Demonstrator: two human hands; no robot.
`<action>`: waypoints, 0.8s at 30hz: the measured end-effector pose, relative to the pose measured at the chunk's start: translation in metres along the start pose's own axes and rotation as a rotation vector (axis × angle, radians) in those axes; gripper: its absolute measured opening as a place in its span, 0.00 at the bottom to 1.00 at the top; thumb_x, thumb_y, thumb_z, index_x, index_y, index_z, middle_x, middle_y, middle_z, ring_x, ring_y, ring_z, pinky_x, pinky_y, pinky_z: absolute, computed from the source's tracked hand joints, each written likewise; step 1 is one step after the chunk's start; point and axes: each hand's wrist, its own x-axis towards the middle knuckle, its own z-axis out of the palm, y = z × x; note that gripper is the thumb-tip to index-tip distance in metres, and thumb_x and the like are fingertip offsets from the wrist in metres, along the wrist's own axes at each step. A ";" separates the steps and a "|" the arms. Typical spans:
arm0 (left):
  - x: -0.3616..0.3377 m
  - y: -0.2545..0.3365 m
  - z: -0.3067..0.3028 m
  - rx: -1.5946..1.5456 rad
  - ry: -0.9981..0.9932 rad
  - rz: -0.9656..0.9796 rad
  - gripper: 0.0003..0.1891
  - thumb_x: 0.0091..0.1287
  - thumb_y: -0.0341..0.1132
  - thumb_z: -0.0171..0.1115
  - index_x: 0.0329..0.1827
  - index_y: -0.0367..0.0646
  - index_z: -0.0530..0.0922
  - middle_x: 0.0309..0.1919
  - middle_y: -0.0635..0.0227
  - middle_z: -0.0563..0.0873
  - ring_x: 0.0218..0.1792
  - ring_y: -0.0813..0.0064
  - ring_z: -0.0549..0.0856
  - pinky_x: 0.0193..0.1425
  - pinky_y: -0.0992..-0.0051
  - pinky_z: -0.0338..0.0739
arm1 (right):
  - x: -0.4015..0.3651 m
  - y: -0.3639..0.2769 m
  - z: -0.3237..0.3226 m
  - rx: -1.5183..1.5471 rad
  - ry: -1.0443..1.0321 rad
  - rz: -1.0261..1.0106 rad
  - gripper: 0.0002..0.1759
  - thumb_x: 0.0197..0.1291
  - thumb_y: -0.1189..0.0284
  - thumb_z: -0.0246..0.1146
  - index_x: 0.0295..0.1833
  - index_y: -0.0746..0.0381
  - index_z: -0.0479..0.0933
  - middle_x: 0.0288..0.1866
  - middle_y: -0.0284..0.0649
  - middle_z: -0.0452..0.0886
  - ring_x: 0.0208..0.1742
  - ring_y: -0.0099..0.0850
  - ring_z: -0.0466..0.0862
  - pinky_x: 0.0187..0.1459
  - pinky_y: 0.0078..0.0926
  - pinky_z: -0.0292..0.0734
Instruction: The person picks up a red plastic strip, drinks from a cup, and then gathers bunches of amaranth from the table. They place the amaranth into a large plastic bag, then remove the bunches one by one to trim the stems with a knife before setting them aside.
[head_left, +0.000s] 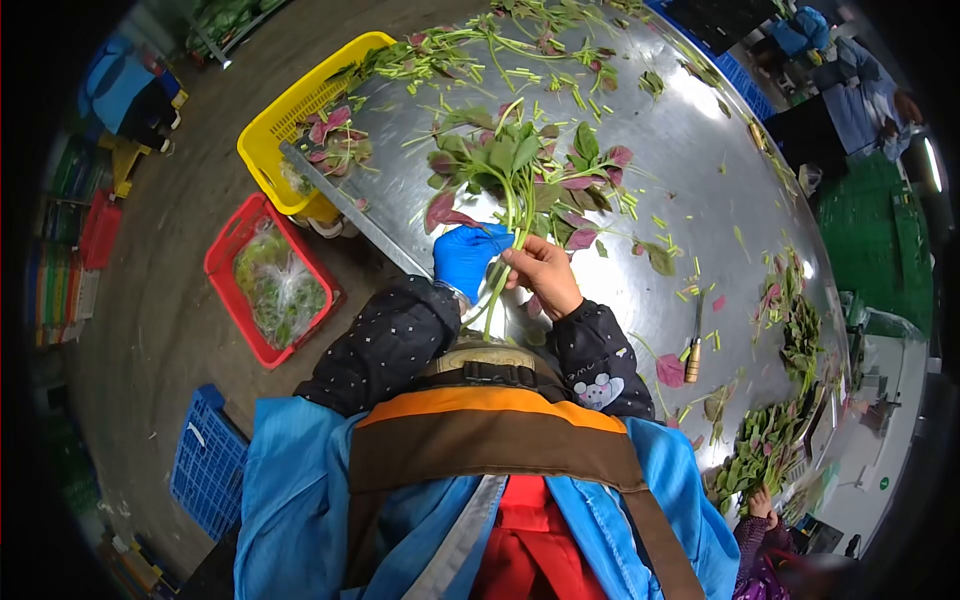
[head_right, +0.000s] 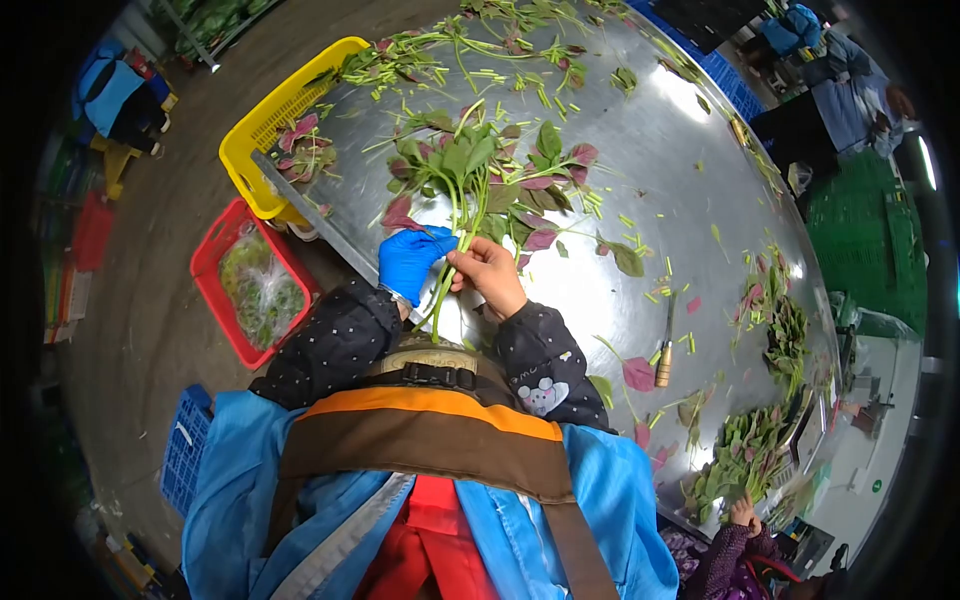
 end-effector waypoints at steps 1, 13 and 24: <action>0.003 -0.003 0.000 -0.026 -0.006 0.036 0.07 0.59 0.24 0.66 0.40 0.34 0.84 0.34 0.67 0.87 0.35 0.79 0.83 0.44 0.78 0.77 | 0.001 0.000 -0.001 0.001 -0.006 0.010 0.06 0.60 0.75 0.63 0.39 0.66 0.75 0.24 0.32 0.76 0.21 0.20 0.77 0.26 0.18 0.76; 0.019 0.032 -0.074 -0.020 -0.173 0.124 0.07 0.62 0.34 0.63 0.36 0.39 0.82 0.36 0.67 0.86 0.35 0.79 0.82 0.39 0.79 0.77 | 0.010 -0.049 -0.071 -0.069 0.295 -0.350 0.06 0.61 0.73 0.62 0.40 0.65 0.79 0.27 0.32 0.80 0.23 0.16 0.76 0.25 0.13 0.71; -0.006 0.024 -0.012 0.025 -0.615 -0.361 0.20 0.71 0.44 0.55 0.57 0.38 0.73 0.50 0.66 0.81 0.40 0.79 0.81 0.39 0.81 0.75 | 0.027 -0.040 0.019 -0.133 -0.094 -0.215 0.11 0.60 0.72 0.65 0.42 0.69 0.78 0.28 0.34 0.80 0.25 0.19 0.80 0.27 0.16 0.75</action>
